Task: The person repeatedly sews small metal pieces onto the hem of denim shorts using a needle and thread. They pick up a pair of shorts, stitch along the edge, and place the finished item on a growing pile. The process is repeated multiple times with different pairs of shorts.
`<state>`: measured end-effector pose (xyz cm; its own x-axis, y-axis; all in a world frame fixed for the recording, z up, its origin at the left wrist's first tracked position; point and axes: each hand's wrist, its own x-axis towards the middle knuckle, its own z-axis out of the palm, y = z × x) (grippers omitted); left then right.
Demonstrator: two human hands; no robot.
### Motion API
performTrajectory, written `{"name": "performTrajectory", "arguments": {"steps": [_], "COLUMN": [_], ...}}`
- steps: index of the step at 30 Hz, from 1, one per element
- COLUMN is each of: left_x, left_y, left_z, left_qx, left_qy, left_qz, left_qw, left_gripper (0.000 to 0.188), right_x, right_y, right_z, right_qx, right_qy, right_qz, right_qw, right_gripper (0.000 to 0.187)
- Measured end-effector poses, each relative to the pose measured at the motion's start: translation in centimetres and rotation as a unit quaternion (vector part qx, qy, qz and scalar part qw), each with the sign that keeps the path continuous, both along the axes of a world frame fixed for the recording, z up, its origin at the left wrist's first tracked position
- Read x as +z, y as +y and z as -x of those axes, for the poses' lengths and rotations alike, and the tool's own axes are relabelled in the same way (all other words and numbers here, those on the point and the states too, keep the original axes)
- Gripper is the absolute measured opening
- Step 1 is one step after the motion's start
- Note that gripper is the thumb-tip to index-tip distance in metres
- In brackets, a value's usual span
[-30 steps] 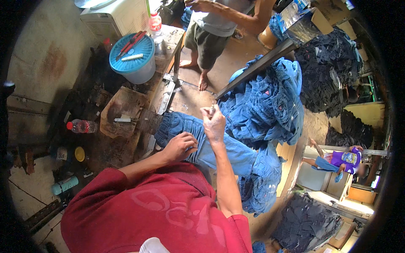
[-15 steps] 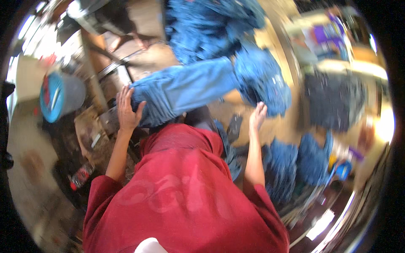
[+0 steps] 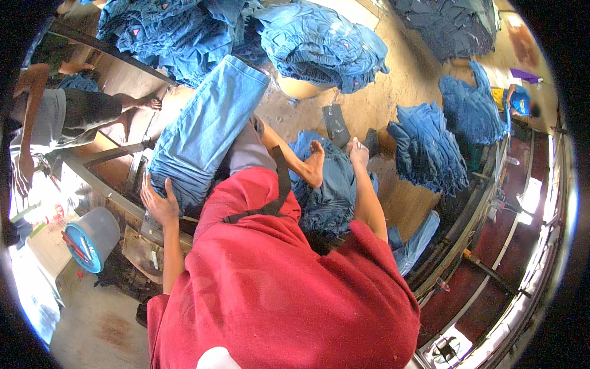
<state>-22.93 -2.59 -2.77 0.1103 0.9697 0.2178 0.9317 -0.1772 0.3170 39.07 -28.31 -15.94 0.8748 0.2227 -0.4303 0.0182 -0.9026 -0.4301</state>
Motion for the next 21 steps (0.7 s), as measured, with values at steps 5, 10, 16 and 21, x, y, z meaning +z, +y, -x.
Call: {"name": "performTrajectory", "arguments": {"steps": [5,10,16,21], "left_x": [0.0,0.1,0.8,1.0], "left_y": [0.2,-0.1,-0.4,-0.2], "left_z": [0.0,0.4,0.4,0.3], "left_qx": [-0.006,0.016,0.029,0.037], "left_qy": [-0.001,0.015,-0.018,-0.021], "left_qz": [-0.011,0.000,0.004,-0.004], "left_qw": [1.000,1.000,0.999,0.999], "left_gripper": [0.065,0.071,0.065,0.066], "right_x": [-3.1,-10.3,-15.0,-11.6], "right_y": [0.9,1.4,-5.2,-7.3], "right_z": [1.3,3.6,2.2,1.1], "right_qx": [0.076,0.022,-0.414,-0.298], "right_qy": [-0.023,0.246,0.069,0.140], "right_qz": [0.118,-0.060,-0.026,-0.108], "right_qw": [0.990,0.967,0.907,0.938], "right_gripper": [0.064,0.056,0.017,0.025]}}
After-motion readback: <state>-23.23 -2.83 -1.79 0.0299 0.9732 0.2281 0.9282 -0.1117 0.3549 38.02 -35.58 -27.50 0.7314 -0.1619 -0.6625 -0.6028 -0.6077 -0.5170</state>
